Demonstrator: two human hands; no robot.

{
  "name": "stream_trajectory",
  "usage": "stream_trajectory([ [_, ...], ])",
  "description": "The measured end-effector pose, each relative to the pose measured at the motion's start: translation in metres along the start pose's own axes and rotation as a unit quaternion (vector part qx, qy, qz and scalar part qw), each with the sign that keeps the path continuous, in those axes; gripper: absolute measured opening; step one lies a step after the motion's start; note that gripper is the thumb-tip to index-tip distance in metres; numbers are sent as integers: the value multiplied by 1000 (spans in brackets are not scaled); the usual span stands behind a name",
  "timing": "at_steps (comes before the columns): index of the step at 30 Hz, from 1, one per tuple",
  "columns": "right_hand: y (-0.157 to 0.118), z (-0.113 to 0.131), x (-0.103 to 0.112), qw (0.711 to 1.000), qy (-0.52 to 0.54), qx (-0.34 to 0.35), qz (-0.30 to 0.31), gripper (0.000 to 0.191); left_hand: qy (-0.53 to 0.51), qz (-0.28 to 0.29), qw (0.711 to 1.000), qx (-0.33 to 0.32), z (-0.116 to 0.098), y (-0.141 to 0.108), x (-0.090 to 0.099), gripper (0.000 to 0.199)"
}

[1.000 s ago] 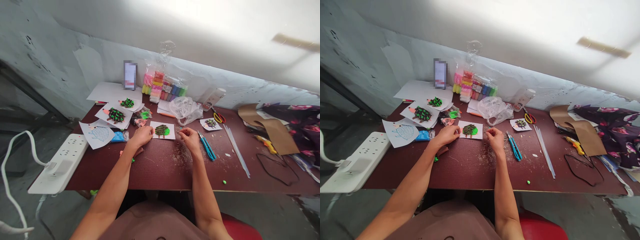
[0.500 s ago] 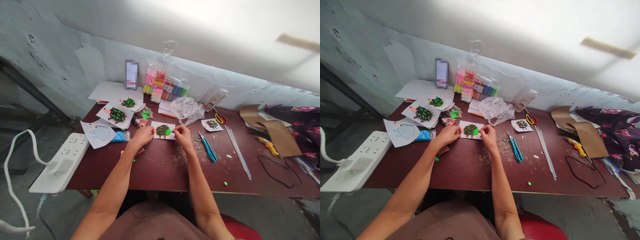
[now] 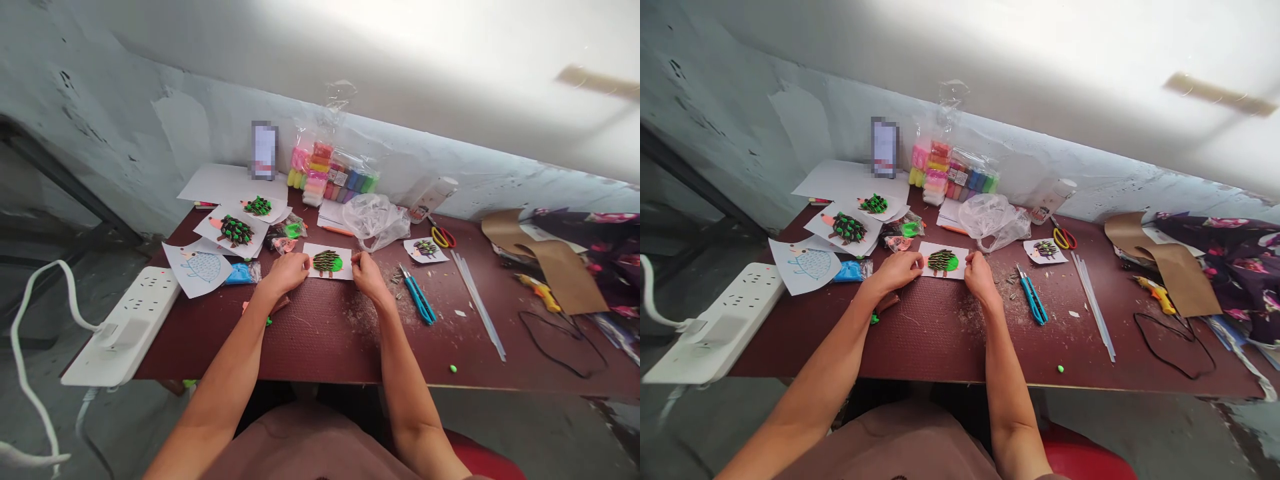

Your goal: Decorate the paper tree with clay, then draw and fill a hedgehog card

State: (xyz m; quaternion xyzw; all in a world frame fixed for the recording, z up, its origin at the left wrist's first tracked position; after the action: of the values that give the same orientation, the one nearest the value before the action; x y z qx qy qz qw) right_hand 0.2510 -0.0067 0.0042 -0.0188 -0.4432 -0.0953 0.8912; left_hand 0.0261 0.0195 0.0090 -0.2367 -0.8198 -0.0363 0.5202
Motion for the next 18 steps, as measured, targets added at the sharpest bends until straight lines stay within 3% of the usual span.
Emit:
stream_trajectory([
  [6, -6, 1, 6, 981, 181, -74, -5, 13, -6, -4, 1000, 0, 0, 0, 0, 20],
  [10, -9, 7, 8, 962, 260, -75, -24, 16, -4, -3, 1000, -1, 1, 0, -1, 20],
  [13, -9, 9, 8, 966, 248, -73, -8, 23, -6, -5, 1000, -3, 1, 0, -1, 20],
  [18, -8, 11, 8, 994, 101, -27, -15, 22, -1, -1, 1000, -1, 0, 0, -1, 21],
])
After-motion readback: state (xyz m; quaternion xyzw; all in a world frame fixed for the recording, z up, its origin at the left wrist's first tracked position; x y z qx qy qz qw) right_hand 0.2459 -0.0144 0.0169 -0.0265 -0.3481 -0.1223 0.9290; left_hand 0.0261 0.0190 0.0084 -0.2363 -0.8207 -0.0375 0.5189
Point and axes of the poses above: each hand's wrist, its own y-axis towards the middle knuckle, its own x-axis out of the back of the hand, z = x × y, the point moved 3 cm from there along y, towards the middle knuckle, and after that the axes turned 1 degree about -x, right-handed, at the moved point
